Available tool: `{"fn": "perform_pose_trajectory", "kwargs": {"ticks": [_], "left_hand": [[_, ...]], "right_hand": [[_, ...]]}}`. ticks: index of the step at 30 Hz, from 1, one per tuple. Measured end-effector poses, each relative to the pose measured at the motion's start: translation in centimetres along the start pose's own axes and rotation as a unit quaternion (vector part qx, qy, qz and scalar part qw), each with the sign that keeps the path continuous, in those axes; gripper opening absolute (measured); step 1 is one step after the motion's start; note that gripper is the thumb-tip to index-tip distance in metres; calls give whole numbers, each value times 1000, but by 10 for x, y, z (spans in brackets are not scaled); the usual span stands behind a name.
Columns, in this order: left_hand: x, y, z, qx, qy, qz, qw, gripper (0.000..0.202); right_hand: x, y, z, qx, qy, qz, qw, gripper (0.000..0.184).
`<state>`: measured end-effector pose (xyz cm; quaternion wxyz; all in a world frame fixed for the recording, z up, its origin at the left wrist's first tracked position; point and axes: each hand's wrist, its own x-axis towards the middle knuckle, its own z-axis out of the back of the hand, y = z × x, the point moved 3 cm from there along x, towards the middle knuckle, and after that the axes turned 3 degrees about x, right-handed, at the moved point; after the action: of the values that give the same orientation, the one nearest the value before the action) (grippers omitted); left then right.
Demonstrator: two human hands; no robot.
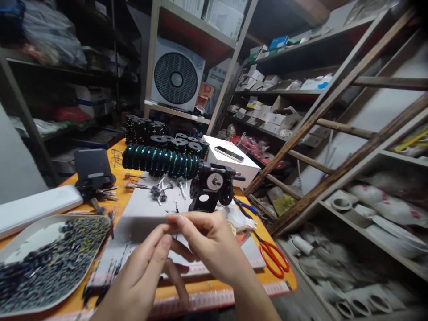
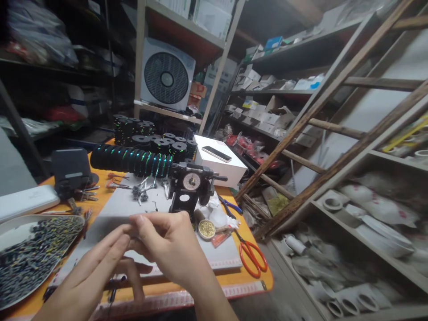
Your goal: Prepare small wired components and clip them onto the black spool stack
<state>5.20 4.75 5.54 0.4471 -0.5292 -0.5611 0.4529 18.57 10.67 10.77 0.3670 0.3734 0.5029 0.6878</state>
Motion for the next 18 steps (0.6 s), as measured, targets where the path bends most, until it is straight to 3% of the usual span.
{"fn": "perform_pose_trajectory", "kwargs": {"ticks": [3,6,9,11,13,15,18], "left_hand": [[11,-8,-6,30,66,-2,997,57],[16,-13,-6,36,46,8,998,54],[16,-10,-6,23,43,10,999,55],[16,-2,-5,1,50,22,998,57],[14,11,-6,-31,57,42,997,57],[11,25,-7,-71,59,62,994,59],[0,39,-8,-121,45,92,987,59]], "right_hand": [[0,4,0,-46,11,29,998,43],[1,6,3,-40,34,43,998,47],[6,1,8,63,61,-14,996,38],[12,-5,7,207,106,-95,968,42],[18,-10,1,342,124,-169,916,43],[24,-14,-7,417,95,-212,879,41],[30,-16,-19,443,26,-219,869,51]]}}
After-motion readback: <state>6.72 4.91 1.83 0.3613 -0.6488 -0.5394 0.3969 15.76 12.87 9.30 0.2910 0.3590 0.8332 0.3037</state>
